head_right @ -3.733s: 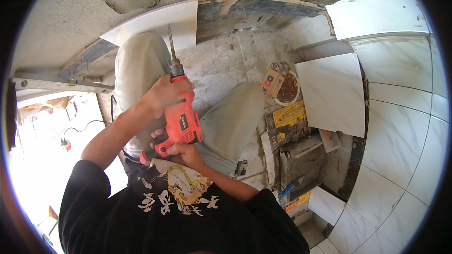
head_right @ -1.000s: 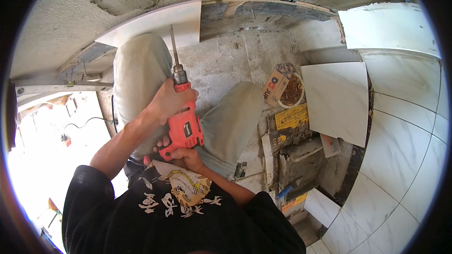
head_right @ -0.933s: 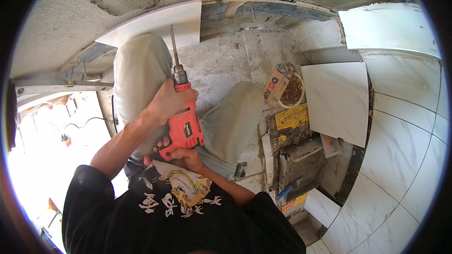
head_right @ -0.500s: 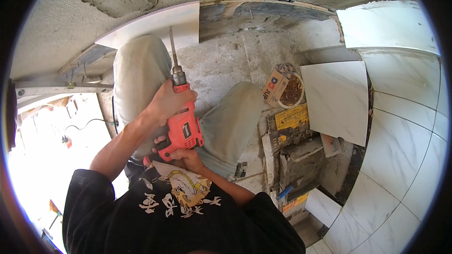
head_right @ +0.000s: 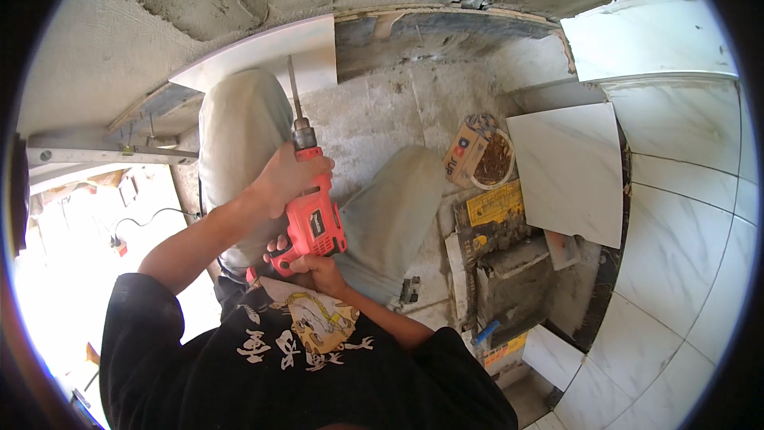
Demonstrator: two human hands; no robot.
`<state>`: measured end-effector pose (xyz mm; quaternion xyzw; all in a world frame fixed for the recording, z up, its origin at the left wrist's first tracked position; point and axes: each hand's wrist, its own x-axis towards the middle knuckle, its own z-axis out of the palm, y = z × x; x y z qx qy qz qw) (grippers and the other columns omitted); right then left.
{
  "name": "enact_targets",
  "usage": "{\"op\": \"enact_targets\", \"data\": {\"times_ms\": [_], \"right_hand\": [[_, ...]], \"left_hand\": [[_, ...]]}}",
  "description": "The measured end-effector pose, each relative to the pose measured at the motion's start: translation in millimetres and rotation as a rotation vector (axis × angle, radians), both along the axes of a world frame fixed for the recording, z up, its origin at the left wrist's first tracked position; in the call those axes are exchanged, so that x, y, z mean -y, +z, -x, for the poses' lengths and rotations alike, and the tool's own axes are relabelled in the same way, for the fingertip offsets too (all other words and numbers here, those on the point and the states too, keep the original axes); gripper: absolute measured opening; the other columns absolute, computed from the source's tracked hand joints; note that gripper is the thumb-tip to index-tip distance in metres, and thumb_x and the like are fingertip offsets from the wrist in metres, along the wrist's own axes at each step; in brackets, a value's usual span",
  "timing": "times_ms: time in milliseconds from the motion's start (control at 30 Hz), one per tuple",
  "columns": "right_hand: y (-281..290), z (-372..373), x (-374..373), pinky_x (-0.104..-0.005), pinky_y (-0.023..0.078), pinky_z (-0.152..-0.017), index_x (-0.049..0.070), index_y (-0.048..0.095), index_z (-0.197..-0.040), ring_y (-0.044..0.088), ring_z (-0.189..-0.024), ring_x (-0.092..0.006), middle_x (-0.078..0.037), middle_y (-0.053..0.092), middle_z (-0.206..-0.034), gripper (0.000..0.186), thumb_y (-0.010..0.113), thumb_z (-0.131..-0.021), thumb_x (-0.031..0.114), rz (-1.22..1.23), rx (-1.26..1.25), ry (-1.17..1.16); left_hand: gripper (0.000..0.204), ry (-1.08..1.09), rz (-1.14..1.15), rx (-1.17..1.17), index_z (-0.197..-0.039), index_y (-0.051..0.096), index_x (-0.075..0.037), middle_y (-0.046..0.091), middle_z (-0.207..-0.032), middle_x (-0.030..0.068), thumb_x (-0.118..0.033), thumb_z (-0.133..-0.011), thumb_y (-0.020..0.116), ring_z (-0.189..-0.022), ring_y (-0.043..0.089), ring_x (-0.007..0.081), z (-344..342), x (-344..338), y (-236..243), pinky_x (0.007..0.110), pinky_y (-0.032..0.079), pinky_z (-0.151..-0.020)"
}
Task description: Drilling a hole in a wall for a bathroom installation.
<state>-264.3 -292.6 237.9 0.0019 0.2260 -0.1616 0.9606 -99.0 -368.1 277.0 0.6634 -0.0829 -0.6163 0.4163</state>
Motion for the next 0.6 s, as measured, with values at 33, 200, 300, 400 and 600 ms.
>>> {"op": "enact_targets", "data": {"times_ms": [33,200,300,400,600], "right_hand": [[-1.0,0.5,-0.4,-0.0511,0.043,-0.105,0.005,0.053,-0.118,0.053,-0.112,-0.0264,-0.007,0.057,-0.106,0.056,0.058,-0.063,-0.002,0.007,0.005,-0.003],[2.9,-1.1,1.6,-0.0480,0.043,-0.105,0.005,0.054,-0.112,0.055,-0.110,-0.0260,-0.007,0.057,-0.104,0.047,0.057,-0.066,-0.006,-0.031,0.048,-0.031],[5.1,-1.0,4.9,-0.0475,0.042,-0.106,0.005,0.055,-0.111,0.055,-0.110,-0.0260,-0.007,0.057,-0.104,0.046,0.058,-0.066,-0.006,-0.038,0.039,-0.016],[1.0,0.3,3.5,-0.0473,0.042,-0.106,0.005,0.055,-0.109,0.055,-0.109,-0.0258,-0.007,0.057,-0.104,0.045,0.059,-0.066,-0.006,-0.040,0.041,-0.011],[-2.4,0.4,1.6,-0.0510,0.041,-0.107,0.006,0.053,-0.116,0.053,-0.111,-0.0253,-0.005,0.056,-0.105,0.055,0.058,-0.063,-0.003,-0.027,0.041,0.014]], "left_hand": [[0.023,0.006,-0.020,0.024,-0.086,0.058,-0.004,0.059,-0.071,0.0044,-0.020,-0.085,0.074,-0.060,0.056,0.0141,0.9,1.2,2.2,0.033,0.050,-0.055],[0.024,0.011,0.026,0.024,-0.089,0.057,-0.003,0.060,-0.075,0.0050,-0.019,-0.084,0.075,-0.063,0.057,0.0143,-0.2,-2.2,-11.1,0.034,0.050,-0.056],[0.024,0.009,0.025,0.022,-0.089,0.057,-0.003,0.060,-0.076,0.0052,-0.019,-0.085,0.074,-0.064,0.057,0.0144,-0.2,-1.2,-11.9,0.034,0.051,-0.057],[0.024,0.001,0.025,0.023,-0.089,0.057,-0.003,0.060,-0.076,0.0053,-0.019,-0.085,0.074,-0.064,0.058,0.0145,0.0,-1.4,-12.9,0.034,0.051,-0.057],[0.024,-0.003,0.030,0.033,-0.089,0.057,-0.003,0.061,-0.076,0.0057,-0.019,-0.084,0.074,-0.064,0.060,0.0153,-0.4,-1.4,-10.6,0.034,0.052,-0.058]]}}
